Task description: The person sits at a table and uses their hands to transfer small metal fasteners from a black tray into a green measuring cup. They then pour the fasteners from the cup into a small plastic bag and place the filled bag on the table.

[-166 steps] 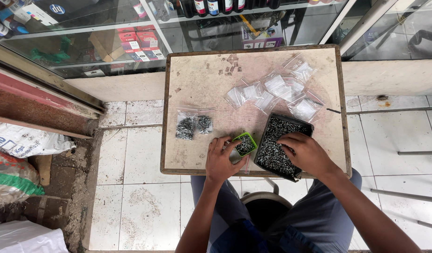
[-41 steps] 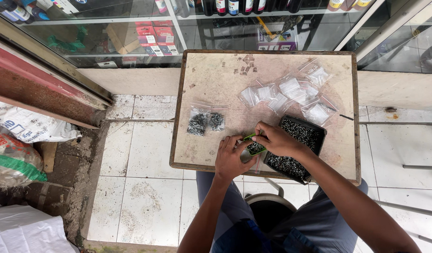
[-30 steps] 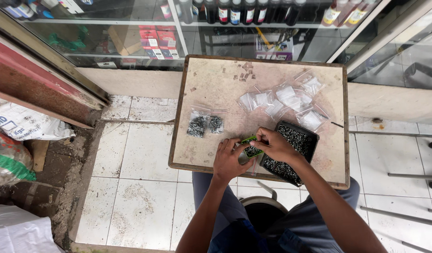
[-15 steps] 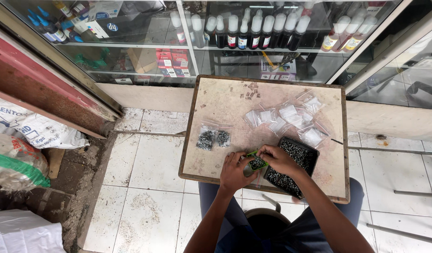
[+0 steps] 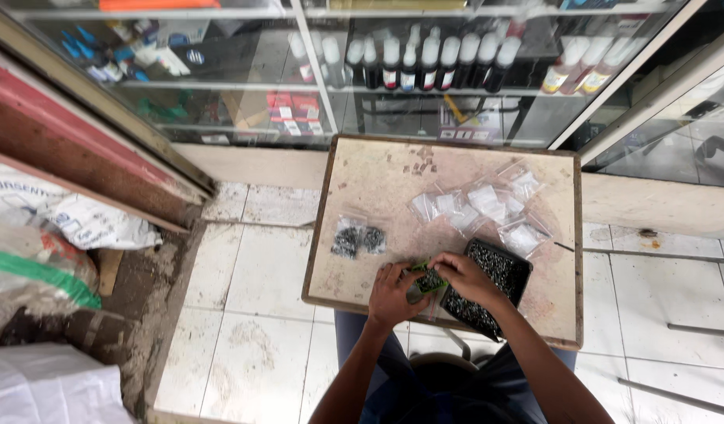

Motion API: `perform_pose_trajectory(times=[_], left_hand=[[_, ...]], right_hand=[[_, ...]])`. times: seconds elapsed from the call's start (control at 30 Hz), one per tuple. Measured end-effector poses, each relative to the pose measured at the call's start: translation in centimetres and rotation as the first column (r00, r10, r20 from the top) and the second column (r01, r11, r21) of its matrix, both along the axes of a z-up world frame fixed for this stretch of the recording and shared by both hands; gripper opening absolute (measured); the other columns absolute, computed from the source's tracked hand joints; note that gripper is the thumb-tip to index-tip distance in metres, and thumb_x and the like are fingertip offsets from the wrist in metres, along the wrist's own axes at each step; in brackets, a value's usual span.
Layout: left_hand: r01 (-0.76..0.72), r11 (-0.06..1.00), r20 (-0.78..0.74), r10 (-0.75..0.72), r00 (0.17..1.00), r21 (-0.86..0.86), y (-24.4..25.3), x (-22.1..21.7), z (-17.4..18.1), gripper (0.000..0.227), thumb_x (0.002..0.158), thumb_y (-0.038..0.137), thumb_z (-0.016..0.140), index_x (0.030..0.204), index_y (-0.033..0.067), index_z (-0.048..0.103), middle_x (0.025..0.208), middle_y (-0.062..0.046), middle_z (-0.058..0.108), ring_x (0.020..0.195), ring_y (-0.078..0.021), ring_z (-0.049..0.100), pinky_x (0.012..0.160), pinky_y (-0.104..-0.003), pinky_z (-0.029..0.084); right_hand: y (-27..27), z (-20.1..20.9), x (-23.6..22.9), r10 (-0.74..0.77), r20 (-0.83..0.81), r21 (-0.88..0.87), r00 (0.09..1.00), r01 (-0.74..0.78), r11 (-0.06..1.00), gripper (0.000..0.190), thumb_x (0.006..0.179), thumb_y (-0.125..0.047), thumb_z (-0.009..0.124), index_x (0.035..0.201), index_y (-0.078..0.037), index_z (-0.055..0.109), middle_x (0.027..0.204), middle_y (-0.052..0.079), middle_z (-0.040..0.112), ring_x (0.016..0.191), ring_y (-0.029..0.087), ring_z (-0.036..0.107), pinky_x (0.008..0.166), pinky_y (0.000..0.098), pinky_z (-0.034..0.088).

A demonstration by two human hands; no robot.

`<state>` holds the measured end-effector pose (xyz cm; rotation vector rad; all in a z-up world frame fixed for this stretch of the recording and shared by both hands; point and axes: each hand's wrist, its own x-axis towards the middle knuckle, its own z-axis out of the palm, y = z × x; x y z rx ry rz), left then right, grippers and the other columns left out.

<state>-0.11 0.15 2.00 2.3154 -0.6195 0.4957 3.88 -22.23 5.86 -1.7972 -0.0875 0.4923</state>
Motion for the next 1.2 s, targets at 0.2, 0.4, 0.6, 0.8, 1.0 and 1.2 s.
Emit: perform_pose_trajectory(times=[0.2,0.4,0.6,0.8,1.0,1.2], left_hand=[[-0.005,1.0,0.023,0.005,1.0,0.001,-0.3,-0.2,-0.9,0.042,0.09,0.057,0.077,0.118,0.0247,0.074,0.118,-0.004,0.056,0.087,-0.0216,0.059,0.076,-0.044,0.053],[-0.027,1.0,0.069,0.027,0.997,0.009,-0.4,-0.3,-0.8,0.043,0.085,0.056,0.081,0.116,0.027,0.075,0.115,-0.002,0.057,0.084,-0.0202,0.06,0.073,-0.043,0.052],[-0.023,1.0,0.086,0.023,0.996,-0.001,-0.4,-0.5,-0.1,0.04,0.084,0.05,0.08,0.116,0.0266,0.075,0.113,-0.002,0.058,0.082,-0.0219,0.061,0.072,-0.043,0.052],[-0.047,0.999,0.124,0.046,0.991,0.001,-0.6,-0.4,-0.7,0.041,0.082,0.049,0.082,0.116,0.0269,0.075,0.113,-0.002,0.059,0.083,-0.0215,0.061,0.072,-0.042,0.052],[-0.046,0.999,0.12,0.046,0.992,-0.005,-0.6,-0.4,-0.9,0.042,0.082,0.052,0.082,0.116,0.0275,0.075,0.113,-0.001,0.059,0.082,-0.0204,0.061,0.073,-0.041,0.052],[-0.045,0.999,0.121,0.046,0.992,-0.01,-0.6,-0.4,-1.1,0.044,0.081,0.05,0.083,0.116,0.025,0.075,0.114,-0.004,0.06,0.083,-0.0222,0.061,0.073,-0.043,0.053]], right_hand=[[-0.1,0.7,0.2,-0.134,-0.326,0.345,0.936,0.25,0.905,0.041,0.089,0.009,0.04,0.126,0.002,0.055,0.094,0.009,0.053,0.066,0.007,0.038,0.045,0.0183,0.028],[0.7,-0.4,-0.5,-0.156,-0.139,0.3,0.978,0.192,0.935,0.034,0.1,0.013,0.044,0.12,0.006,0.07,0.097,0.015,0.07,0.064,0.008,0.043,0.049,0.0192,0.03],[0.0,0.7,-0.8,-0.002,0.065,0.068,0.998,-0.003,0.998,0.043,0.1,0.004,0.057,0.136,-0.008,0.076,0.098,0.014,0.086,0.06,0.007,0.044,0.053,0.0245,0.031],[0.7,1.2,-0.4,-0.01,0.129,0.012,0.992,0.008,1.0,0.036,0.102,-0.001,0.063,0.135,-0.006,0.077,0.11,0.016,0.086,0.1,0.016,0.067,0.096,0.0384,0.054],[0.7,1.1,-1.0,-0.013,0.134,-0.008,0.991,0.015,1.0,0.044,0.102,-0.005,0.068,0.146,-0.01,0.071,0.114,0.02,0.084,0.109,0.029,0.077,0.093,0.0437,0.057],[1.3,4.2,-1.9,-0.068,0.047,0.06,0.997,0.065,0.996,0.051,0.093,0.002,0.053,0.138,-0.007,0.075,0.102,0.015,0.086,0.058,0.008,0.051,0.046,0.0212,0.037]])
